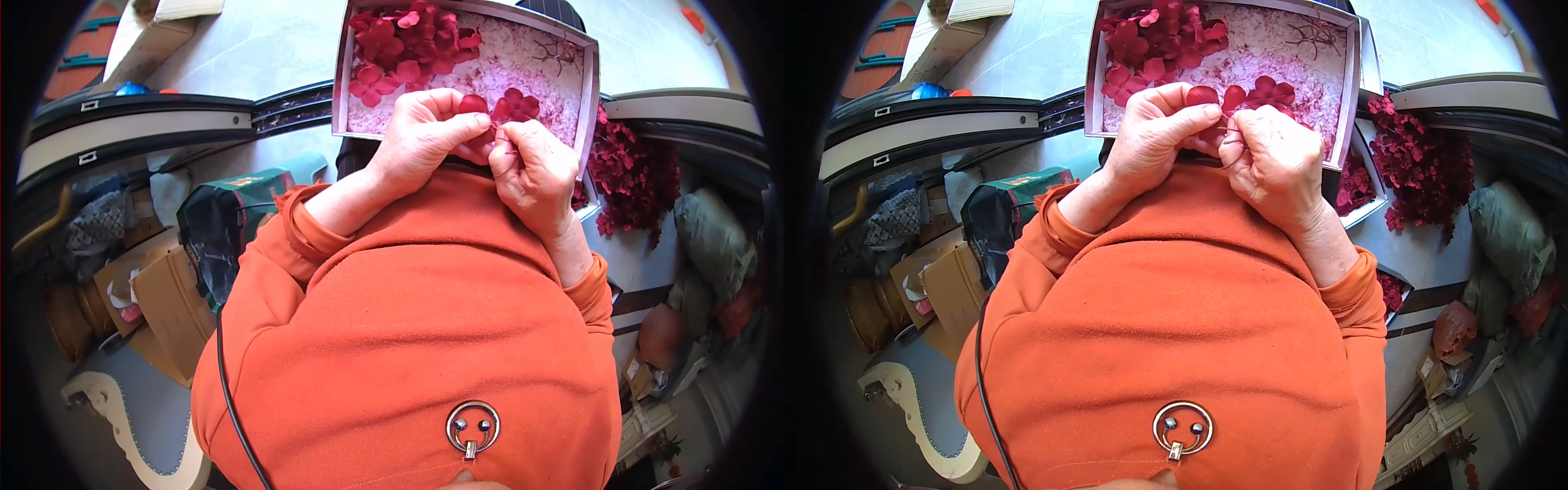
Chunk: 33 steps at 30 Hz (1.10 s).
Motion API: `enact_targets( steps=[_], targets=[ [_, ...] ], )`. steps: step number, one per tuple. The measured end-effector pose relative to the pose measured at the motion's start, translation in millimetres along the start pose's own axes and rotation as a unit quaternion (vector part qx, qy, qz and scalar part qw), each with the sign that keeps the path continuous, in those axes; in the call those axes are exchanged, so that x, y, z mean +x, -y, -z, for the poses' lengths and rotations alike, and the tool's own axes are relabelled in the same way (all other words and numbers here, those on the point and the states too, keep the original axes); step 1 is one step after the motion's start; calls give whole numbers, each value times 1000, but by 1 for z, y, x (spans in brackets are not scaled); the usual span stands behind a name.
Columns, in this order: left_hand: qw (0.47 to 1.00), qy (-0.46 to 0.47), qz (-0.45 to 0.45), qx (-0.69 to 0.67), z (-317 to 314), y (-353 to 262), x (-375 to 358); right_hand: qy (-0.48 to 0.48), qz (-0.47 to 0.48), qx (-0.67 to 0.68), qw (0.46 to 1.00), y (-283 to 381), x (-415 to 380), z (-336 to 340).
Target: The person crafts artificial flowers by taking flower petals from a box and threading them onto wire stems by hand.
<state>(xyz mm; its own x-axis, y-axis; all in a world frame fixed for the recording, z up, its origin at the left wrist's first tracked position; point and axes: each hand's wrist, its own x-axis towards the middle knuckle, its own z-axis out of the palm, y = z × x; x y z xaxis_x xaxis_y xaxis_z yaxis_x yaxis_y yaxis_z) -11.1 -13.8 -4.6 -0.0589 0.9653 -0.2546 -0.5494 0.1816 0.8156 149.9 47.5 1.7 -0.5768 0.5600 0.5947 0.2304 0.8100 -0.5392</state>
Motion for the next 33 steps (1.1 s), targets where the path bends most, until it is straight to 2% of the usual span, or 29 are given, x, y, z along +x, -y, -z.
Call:
enact_targets(
  steps=[15, 17, 22, 24, 25, 26, 27, 28, 29, 30, 32, 33],
  targets=[
    [998, 31, -11, 51, 3, 2, 2, 31, 24, 6, 999, -1, 1, 2],
    [997, 34, -4, 75, 3, -1, 1, 61, -2, 20, 998, -1, 1, 3],
    [993, 31, 29, 106, 8, -9, -5, 12, -115, 182, 977, 3, 4, 9],
    [981, 94, 53, 159, 12, -9, -5, 30, -70, 227, 971, -8, 3, 10],
    [966, 116, 27, 231, 16, -9, -6, 29, -69, 227, 971, -6, 3, 10],
    [966, 116, 27, 232, 22, -13, -4, 43, -137, 310, 940, -2, 3, 13],
    [930, 64, -75, 354, 31, -19, 0, 57, -202, 388, 897, 1, 3, 15],
    [867, 10, -174, 466, 41, -25, 4, 57, -202, 389, 897, 1, 2, 15],
    [780, -43, -267, 564, 50, -31, 7, 99, -222, 390, 888, 0, 1, 17],
    [706, -73, -278, 647, 56, -35, 11, 140, -239, 389, 879, 0, 0, 18],
    [660, -78, -271, 697, 60, -35, 16, 139, -212, 356, 900, 2, 2, 11],
    [660, -78, -271, 696, 62, -32, 18, 152, -202, 327, 910, 2, 0, 9]
  ],
)
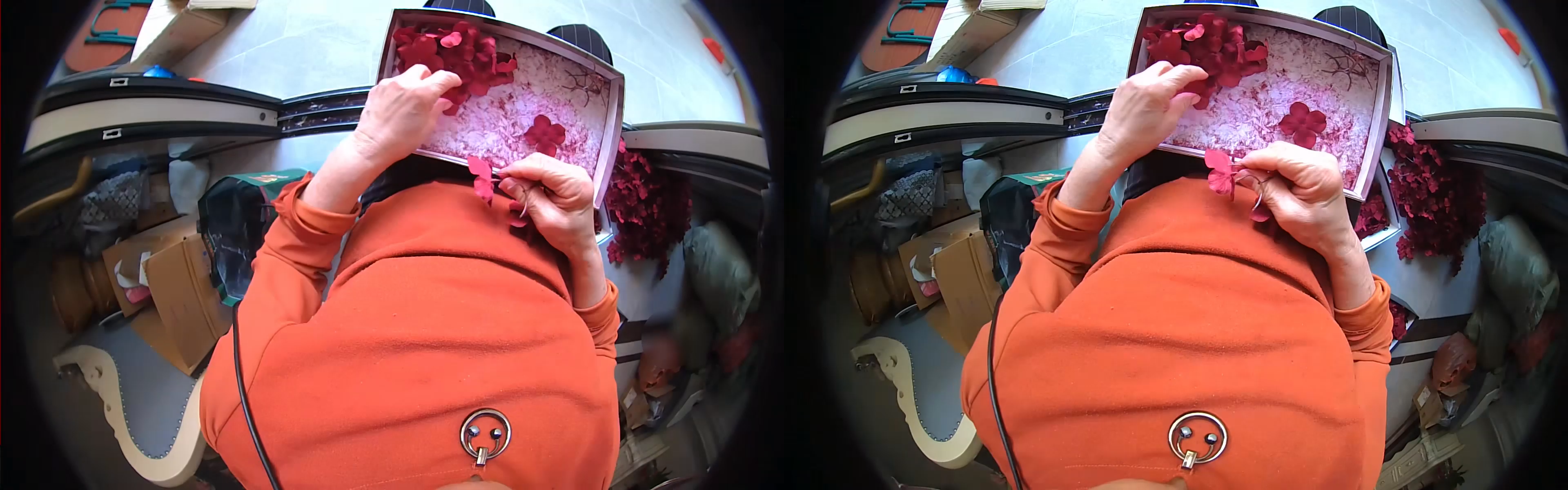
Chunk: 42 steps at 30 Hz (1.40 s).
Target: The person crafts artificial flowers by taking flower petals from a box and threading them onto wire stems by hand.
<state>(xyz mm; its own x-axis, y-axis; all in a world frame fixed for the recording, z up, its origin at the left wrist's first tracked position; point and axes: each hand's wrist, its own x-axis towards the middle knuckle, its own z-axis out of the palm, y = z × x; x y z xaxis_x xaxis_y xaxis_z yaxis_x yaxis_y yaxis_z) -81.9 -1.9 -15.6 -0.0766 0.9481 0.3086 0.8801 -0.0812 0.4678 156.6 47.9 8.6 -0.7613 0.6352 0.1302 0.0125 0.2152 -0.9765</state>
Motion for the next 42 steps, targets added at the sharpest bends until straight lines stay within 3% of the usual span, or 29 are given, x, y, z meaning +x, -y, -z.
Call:
enact_targets(
  steps=[2, 6, 8, 9, 10, 11, 13, 18, 23, 25, 26, 27, 29, 30, 33, 35, 36, 38, 42],
  targets=[
    [997, 33, -3, 69, -9, 5, 1, 13, 29, -51, 998, 0, 4, -1],
    [998, 35, 1, 46, -12, 7, 3, 43, 16, -61, 997, 2, 5, -3],
    [993, -86, -72, -20, -10, 3, 4, 65, 20, -41, 997, 3, 8, -5],
    [994, -85, -72, -21, -8, -4, 4, 64, 18, -41, 997, 1, 9, -6],
    [989, -42, 26, -137, -6, -15, 4, 43, 39, -57, 997, -2, 10, -8],
    [960, 1, 122, -250, -5, -24, 3, 22, 61, -73, 995, -4, 10, -9],
    [836, 58, 190, -511, -6, -34, 1, 15, 45, -70, 996, 0, 11, -11],
    [695, 95, 255, -665, -2, -49, 1, -73, 75, -111, 988, -1, 10, -10],
    [682, 146, 291, -654, -5, -53, -3, -131, 141, -216, 957, 4, 8, -9],
    [709, 123, 269, -640, -14, -54, -6, -139, 175, -244, 944, 5, 6, -8],
    [758, 119, 249, -591, -17, -53, -7, -153, 216, -277, 924, 5, 5, -7],
    [758, 120, 249, -591, -19, -52, -7, -165, 257, -309, 901, 5, 4, -6],
    [893, 88, 160, -412, -22, -52, -7, -182, 274, -317, 889, 3, 5, -8],
    [892, 89, 160, -413, -20, -55, -7, -160, 247, -320, 901, 3, 5, -7],
    [855, 100, 198, -469, -16, -61, -6, -138, 210, -330, 910, -1, 5, -5],
    [733, 152, 233, -621, -15, -59, -7, -139, 201, -350, 904, -1, 5, -5],
    [732, 152, 233, -621, -15, -59, -8, -139, 201, -350, 904, -1, 5, -5],
    [673, 162, 268, -670, -14, -59, -8, -156, 192, -349, 904, -3, 5, -7],
    [656, 168, 289, -677, -13, -60, -8, -174, 208, -327, 905, -9, 7, -8]
  ],
)
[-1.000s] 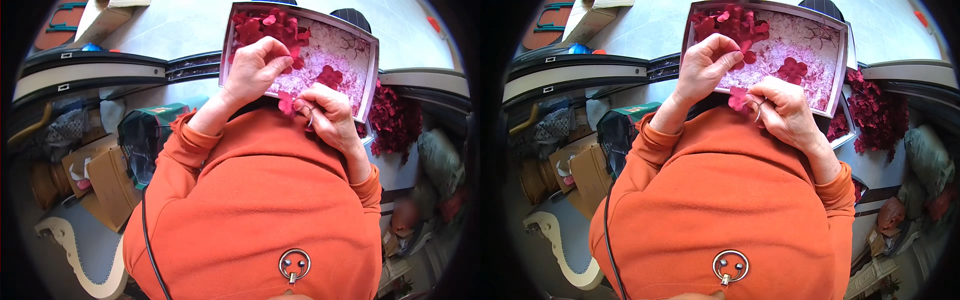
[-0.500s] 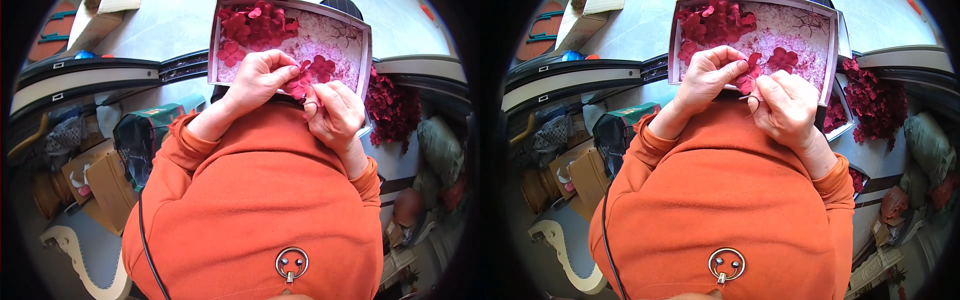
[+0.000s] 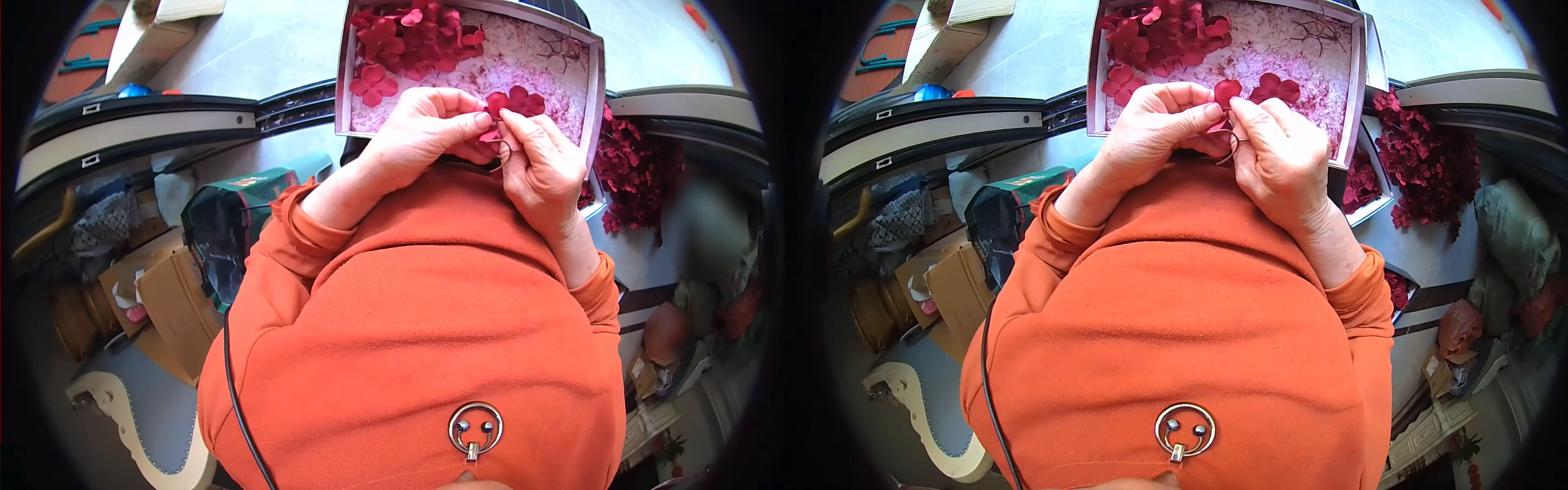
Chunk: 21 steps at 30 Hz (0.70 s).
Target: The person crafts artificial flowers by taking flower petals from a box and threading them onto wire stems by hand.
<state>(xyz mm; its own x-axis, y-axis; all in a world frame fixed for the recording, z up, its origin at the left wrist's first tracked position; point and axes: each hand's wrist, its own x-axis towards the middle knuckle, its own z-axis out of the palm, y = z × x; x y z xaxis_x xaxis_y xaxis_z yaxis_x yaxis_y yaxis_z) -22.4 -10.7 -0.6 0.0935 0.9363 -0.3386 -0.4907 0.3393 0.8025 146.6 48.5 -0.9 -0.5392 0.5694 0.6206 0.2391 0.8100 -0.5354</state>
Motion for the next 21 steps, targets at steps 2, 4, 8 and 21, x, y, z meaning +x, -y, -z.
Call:
enact_targets(
  steps=[2, 4, 8, 21],
  targets=[
    [1000, -6, 3, 3, 1, 0, 1, -3, -10, 23, 1000, -1, -1, 1],
    [1000, -3, -1, -8, 3, 1, 1, -5, 5, 24, 1000, -2, 0, 1],
    [1000, -9, 0, -25, 3, 2, 0, 5, 31, 18, 999, 0, -1, 6],
    [1000, -25, -12, -11, 1, 5, 2, 27, 51, -8, 998, 0, 0, 6]
  ],
)
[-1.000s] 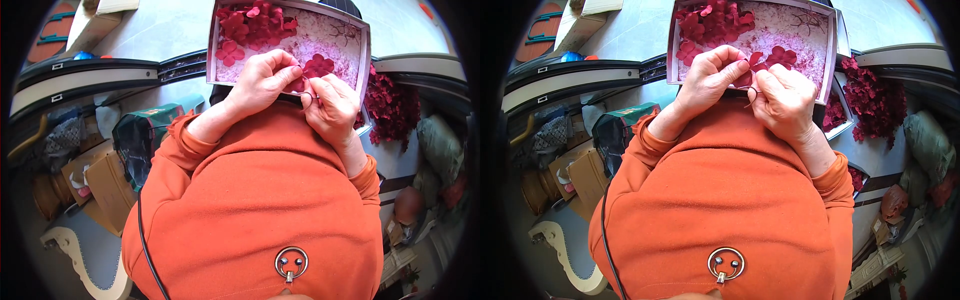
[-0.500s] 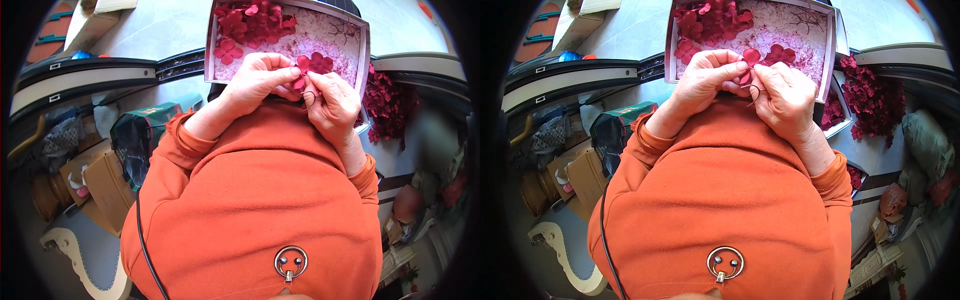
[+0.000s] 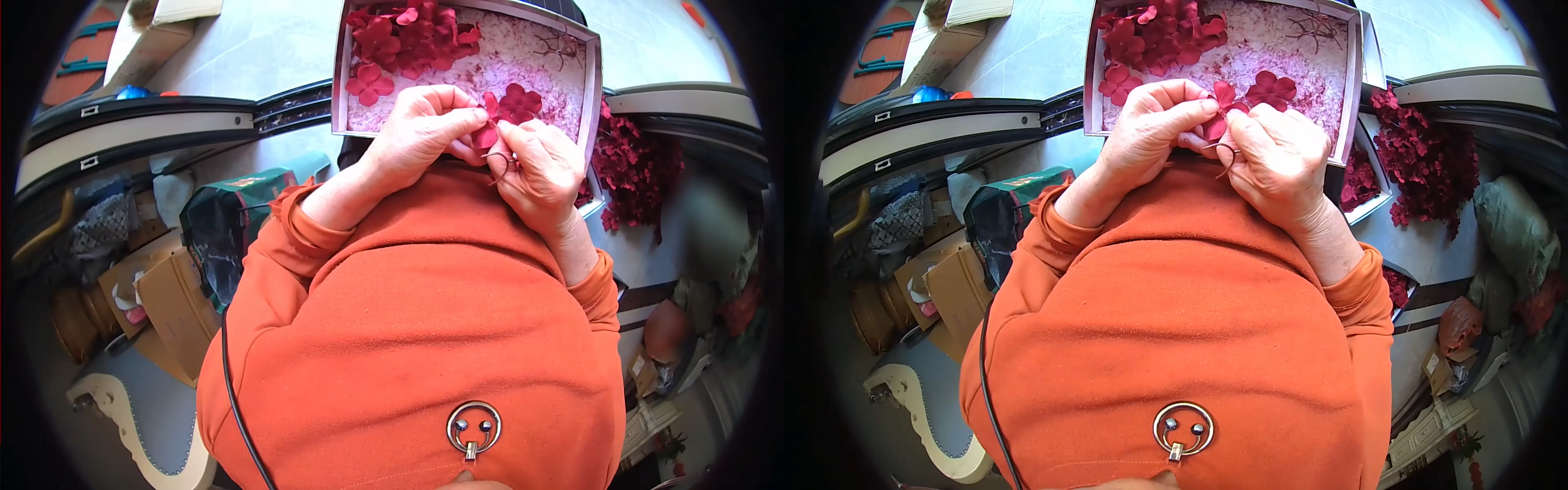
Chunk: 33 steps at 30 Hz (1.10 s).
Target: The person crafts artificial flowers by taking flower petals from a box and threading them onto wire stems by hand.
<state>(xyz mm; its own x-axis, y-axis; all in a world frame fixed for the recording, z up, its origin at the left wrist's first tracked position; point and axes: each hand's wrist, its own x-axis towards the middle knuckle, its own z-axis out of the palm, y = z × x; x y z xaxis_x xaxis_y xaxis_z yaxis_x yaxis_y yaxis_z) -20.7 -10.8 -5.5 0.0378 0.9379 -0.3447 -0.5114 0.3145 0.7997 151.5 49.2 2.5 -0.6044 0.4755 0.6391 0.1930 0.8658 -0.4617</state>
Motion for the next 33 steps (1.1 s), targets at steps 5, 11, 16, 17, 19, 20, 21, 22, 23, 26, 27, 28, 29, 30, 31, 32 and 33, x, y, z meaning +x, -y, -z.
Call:
enact_targets(
  steps=[5, 11, 16, 17, 19, 20, 21, 22, 23, 26, 27, 28, 29, 30, 31, 32, 33],
  targets=[
    [1000, -3, -7, 11, -2, -1, 0, -5, -1, 3, 1000, 1, 0, -1],
    [1000, -2, -20, 17, -2, -1, 0, -19, -2, 8, 1000, 1, 2, 0],
    [999, 1, -24, 32, -3, -1, 0, 2, -4, 9, 1000, 0, 1, 0],
    [999, 0, -28, 39, -3, -1, 0, 3, -2, 9, 1000, 0, 1, -1],
    [999, 0, -30, 38, -3, -1, 0, -3, -1, 1, 1000, 1, 1, -1],
    [999, 1, -32, 38, -3, -1, 0, -10, 0, -8, 1000, 1, 1, -1],
    [999, 1, -32, 38, -4, -1, 0, -10, 0, -8, 1000, 1, 1, -1],
    [999, -2, -32, 39, -4, -1, 0, -12, -1, -5, 1000, 0, 1, -2],
    [999, -4, -32, 40, -4, -1, 0, -14, -3, -4, 1000, 0, 1, -2],
    [999, -1, -33, 37, -4, -1, 0, 4, -3, 2, 1000, -1, 1, 0],
    [999, -1, -33, 38, -4, -1, 0, 4, -3, 2, 1000, -1, 1, 0],
    [999, -2, -32, 37, -4, -1, 0, 3, -4, 0, 1000, 0, 1, 0],
    [999, -3, -32, 36, -4, -1, 0, 2, -4, -2, 1000, 0, 1, 0],
    [999, -3, -32, 36, -4, 0, 0, 2, -4, -2, 1000, -1, 1, -1],
    [999, -1, -34, 36, -4, 0, 1, -4, 0, -11, 1000, -1, 0, -1],
    [999, 0, -36, 36, -3, 0, 1, -11, 4, -19, 1000, -2, 0, -2],
    [999, 0, -36, 35, -3, 0, 1, -11, 4, -19, 1000, -1, 1, -2]
  ],
)
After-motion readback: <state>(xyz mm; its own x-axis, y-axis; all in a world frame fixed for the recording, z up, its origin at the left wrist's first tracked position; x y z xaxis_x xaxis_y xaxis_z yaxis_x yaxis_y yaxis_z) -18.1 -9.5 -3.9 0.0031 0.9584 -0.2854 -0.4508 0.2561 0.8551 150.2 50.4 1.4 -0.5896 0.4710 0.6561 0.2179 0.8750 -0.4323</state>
